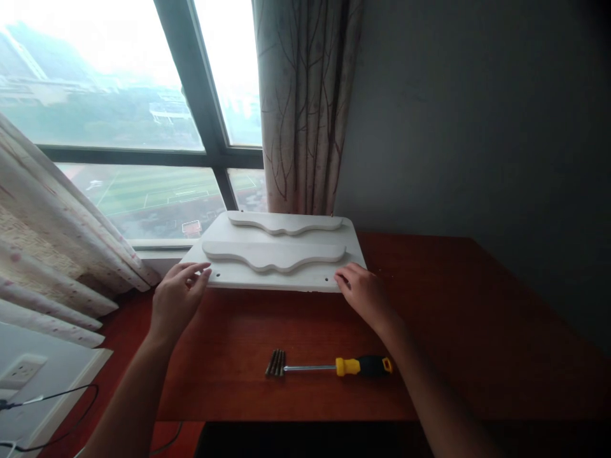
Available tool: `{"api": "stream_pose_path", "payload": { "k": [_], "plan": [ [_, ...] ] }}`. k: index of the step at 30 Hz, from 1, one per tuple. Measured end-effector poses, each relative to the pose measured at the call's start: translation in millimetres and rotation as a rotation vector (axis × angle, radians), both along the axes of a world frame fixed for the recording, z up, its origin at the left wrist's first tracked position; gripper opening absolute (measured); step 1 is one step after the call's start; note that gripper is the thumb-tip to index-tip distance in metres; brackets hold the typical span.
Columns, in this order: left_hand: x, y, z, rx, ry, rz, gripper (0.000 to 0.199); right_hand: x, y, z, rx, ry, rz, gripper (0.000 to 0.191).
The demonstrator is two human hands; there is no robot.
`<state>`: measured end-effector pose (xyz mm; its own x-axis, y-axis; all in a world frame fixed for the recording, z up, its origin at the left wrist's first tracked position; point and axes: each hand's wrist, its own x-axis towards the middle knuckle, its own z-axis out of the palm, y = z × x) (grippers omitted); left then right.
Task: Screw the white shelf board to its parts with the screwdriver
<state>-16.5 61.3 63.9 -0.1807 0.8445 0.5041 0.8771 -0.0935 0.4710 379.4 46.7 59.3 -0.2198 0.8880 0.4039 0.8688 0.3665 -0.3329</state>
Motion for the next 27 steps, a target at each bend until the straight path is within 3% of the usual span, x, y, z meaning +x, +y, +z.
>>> {"api": "stream_pose_path", "payload": {
  "k": [8, 27],
  "plan": [
    [4, -8, -3.4, 0.048, -0.105, -0.02, 0.032, 11, -8, -4.8, 0.002, 0.017, 0.027, 0.026],
    [43, -74, -14.2, 0.113, -0.091, -0.172, 0.018, 60, -91, -15.3, 0.054, 0.093, -0.028, 0.02]
  ]
}}
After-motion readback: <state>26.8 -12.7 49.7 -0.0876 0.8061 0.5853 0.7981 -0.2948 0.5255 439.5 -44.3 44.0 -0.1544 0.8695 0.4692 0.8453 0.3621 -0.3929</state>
